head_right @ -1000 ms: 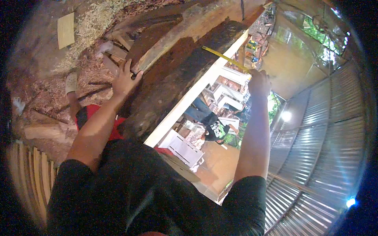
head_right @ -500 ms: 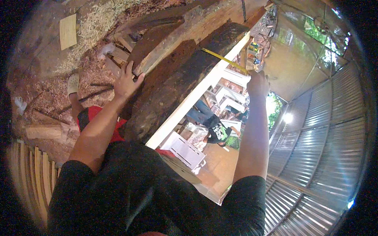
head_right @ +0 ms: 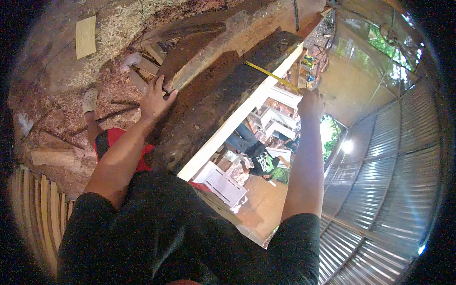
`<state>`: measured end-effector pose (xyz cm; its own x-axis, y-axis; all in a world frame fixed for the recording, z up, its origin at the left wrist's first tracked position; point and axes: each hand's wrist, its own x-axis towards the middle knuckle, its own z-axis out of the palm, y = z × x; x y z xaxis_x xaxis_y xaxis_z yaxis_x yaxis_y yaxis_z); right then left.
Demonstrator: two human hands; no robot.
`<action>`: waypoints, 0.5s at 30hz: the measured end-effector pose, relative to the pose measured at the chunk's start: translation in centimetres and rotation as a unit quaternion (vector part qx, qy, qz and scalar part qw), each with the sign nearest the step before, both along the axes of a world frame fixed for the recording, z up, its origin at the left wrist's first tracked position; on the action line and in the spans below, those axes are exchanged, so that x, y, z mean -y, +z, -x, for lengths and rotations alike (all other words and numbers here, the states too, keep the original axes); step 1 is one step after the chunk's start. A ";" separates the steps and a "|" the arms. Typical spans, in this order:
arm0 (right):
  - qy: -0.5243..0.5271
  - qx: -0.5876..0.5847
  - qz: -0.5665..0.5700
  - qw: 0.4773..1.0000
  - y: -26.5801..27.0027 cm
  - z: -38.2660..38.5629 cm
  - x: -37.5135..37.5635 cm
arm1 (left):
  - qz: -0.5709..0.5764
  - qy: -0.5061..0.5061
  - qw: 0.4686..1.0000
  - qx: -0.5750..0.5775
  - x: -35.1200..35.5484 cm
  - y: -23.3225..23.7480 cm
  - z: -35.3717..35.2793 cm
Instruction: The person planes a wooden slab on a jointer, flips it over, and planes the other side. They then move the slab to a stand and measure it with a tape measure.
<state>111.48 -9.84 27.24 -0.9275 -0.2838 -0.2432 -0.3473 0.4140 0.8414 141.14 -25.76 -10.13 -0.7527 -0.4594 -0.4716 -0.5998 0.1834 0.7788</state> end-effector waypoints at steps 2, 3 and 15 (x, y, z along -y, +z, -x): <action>-0.019 -0.001 0.007 1.000 0.0 -0.2 0.3 | 0.002 0.005 1.000 -0.006 0.0 0.2 0.0; -0.028 0.000 0.012 1.000 -0.1 -0.3 0.4 | 0.005 0.008 1.000 -0.008 0.0 0.2 -0.1; -0.213 0.077 0.425 0.876 -2.9 -11.7 -6.9 | 0.026 -0.034 0.999 0.026 0.8 2.3 -0.2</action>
